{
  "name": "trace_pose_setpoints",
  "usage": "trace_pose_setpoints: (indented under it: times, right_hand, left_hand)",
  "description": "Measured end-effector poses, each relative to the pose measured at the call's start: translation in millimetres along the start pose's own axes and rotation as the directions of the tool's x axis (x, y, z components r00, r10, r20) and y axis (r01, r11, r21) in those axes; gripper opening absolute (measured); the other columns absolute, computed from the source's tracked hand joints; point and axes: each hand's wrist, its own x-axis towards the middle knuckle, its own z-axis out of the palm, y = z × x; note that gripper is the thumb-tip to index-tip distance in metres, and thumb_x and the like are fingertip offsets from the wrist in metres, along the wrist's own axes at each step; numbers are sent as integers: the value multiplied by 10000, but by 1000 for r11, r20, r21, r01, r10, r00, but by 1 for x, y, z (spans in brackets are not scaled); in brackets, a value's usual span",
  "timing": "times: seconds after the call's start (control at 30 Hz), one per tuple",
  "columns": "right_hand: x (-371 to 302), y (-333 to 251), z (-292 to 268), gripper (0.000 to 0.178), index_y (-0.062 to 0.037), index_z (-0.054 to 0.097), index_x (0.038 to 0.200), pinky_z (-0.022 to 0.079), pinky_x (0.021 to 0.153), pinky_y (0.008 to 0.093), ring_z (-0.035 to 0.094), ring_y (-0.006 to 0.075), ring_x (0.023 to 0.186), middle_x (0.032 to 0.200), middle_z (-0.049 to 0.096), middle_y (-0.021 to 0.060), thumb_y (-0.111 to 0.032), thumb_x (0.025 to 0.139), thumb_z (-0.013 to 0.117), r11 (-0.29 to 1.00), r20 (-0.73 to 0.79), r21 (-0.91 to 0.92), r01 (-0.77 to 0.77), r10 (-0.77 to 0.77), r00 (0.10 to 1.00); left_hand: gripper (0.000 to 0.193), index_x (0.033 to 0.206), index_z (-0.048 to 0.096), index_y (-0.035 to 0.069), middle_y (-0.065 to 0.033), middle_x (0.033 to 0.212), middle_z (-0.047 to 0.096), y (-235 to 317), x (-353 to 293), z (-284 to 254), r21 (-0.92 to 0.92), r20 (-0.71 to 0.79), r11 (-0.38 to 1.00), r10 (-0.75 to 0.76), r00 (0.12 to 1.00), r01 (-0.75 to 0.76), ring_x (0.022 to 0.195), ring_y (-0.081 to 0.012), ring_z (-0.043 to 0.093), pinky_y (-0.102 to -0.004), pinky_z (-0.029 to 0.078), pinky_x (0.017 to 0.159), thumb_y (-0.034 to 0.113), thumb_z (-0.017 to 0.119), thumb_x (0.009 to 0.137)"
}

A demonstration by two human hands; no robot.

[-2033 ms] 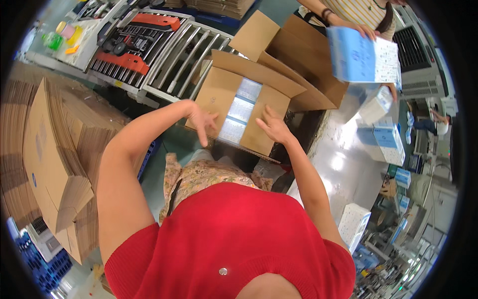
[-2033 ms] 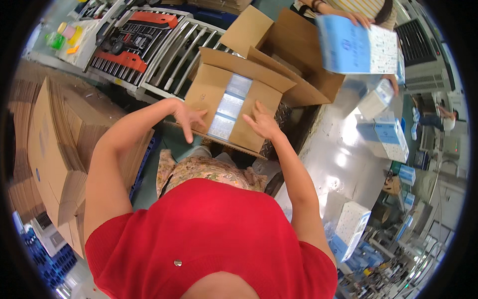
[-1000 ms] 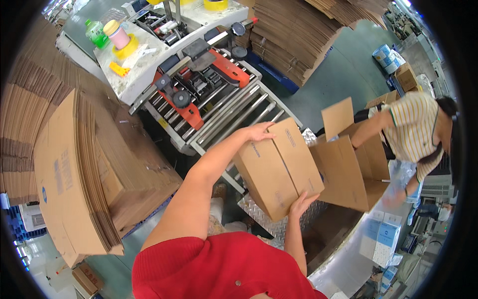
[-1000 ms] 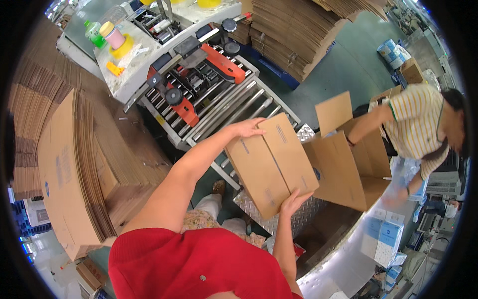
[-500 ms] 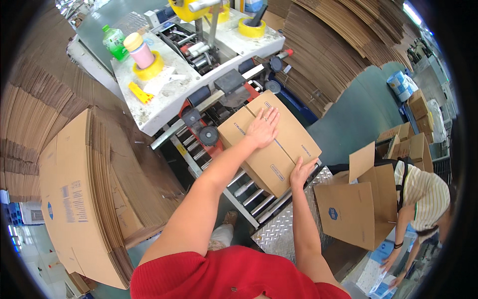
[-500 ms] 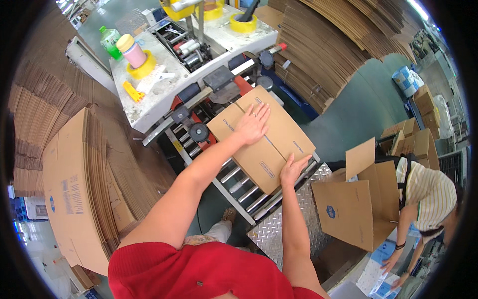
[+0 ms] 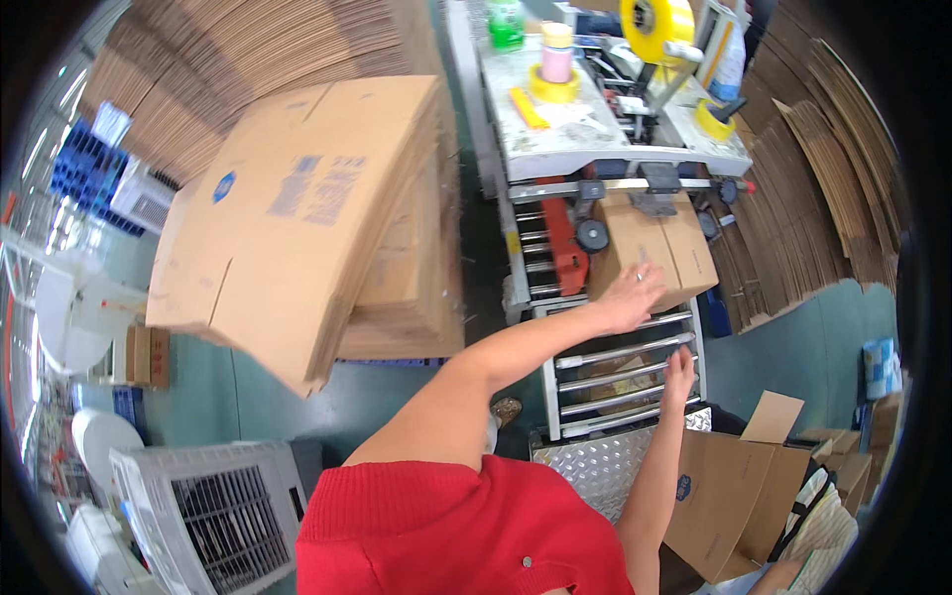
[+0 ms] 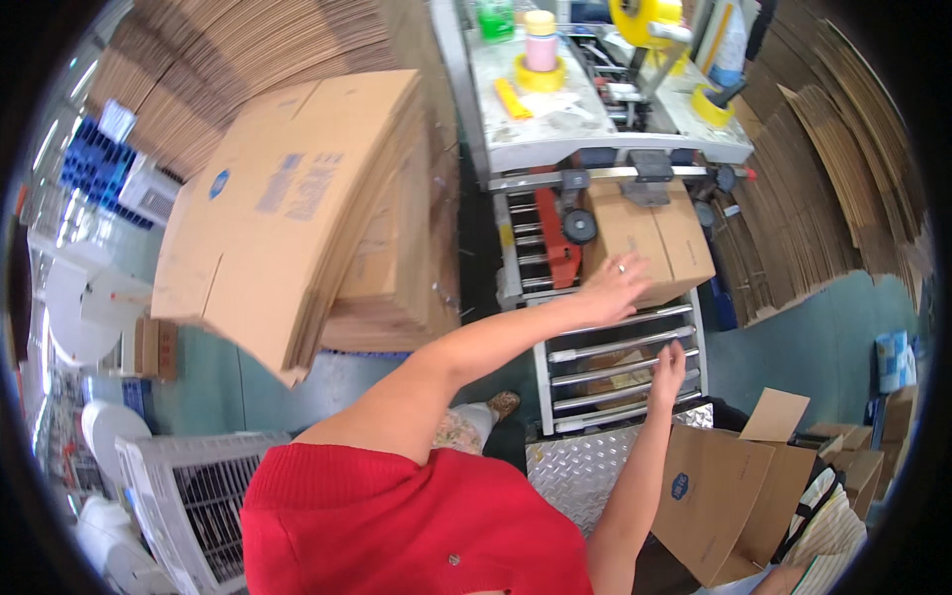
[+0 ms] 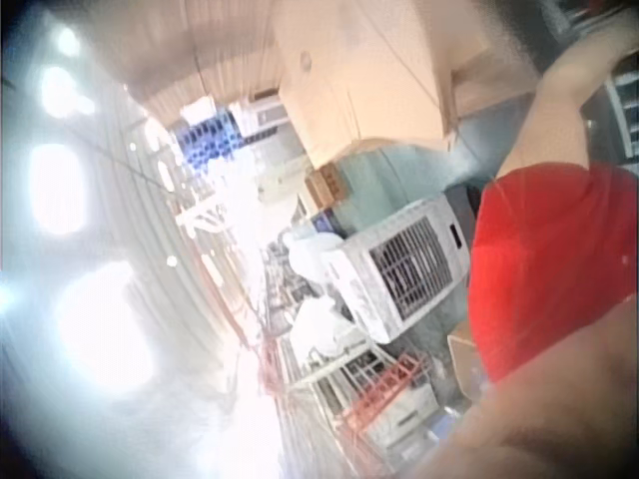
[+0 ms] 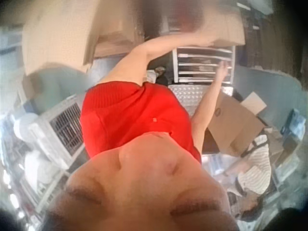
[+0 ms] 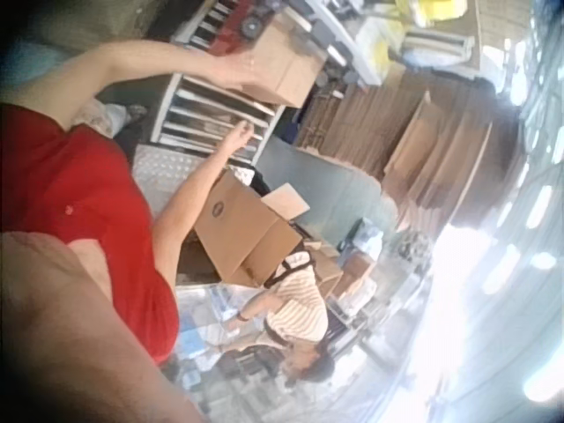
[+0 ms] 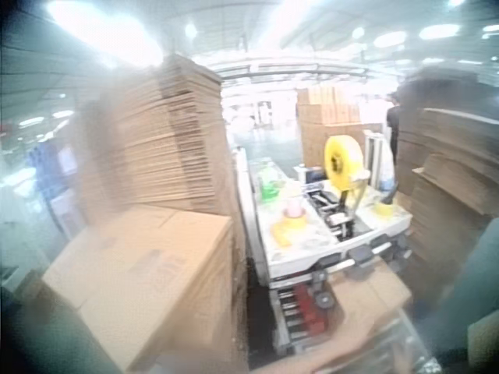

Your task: The person picks up product boxes from a table and places them into larger shipping cartons, then moves the packed cartons onto a conveyor belt and folds new boxes for filling.

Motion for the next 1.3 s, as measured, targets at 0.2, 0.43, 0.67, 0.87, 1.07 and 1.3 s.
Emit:
trace_pose_setpoints:
  times: [0.2,0.43,0.67,0.87,1.07,1.3]
  right_hand:
    - [-123,84,-89,238,-63,582,1102,473,550,221,593,110,647,789,606,21,-205,913,608,899,-29,195,-393,406,913]
    - [-192,109,-161,232,-62,576,1095,462,534,200,584,107,626,783,613,27,-200,910,604,866,-79,266,-423,457,886]
    - [-210,41,-128,245,-74,589,1078,457,558,208,584,96,649,778,619,5,-228,893,634,946,85,247,-208,192,978]
    - [-223,36,-145,227,-62,592,1086,470,565,205,592,93,653,809,628,20,-220,923,594,937,101,279,-211,190,977]
    - [-232,34,-176,238,-61,578,1105,455,531,191,585,83,629,779,621,15,-219,927,589,923,32,352,-155,154,988]
    - [-253,-41,-145,215,-25,587,1096,426,569,191,535,59,652,769,589,-2,-152,924,566,957,138,176,231,-256,957]
  left_hand:
    - [341,914,640,77,-109,1067,544,19,-165,-211,146,-463,953,-170,870,265,1029,-324,497,-430,389,900,169,794,623]
    - [649,1098,522,47,-121,1110,504,36,-379,-374,508,-280,595,-570,772,623,1058,-329,492,-405,414,908,206,855,564]
    - [467,979,545,55,-96,997,551,-1,-431,-350,498,-343,609,-516,785,618,1008,-309,516,-399,438,878,6,764,570]
    - [401,999,559,81,-109,946,563,54,-428,-305,560,-311,696,-327,892,450,927,-311,540,-405,438,804,36,683,620]
    - [453,1213,547,83,-108,1186,561,146,-462,-257,642,-535,525,-215,817,558,1069,-282,543,-404,431,888,75,610,764]
    - [425,1163,599,121,-78,1121,617,70,-507,-317,678,-561,481,-150,814,555,999,-289,583,-396,477,845,13,562,754]
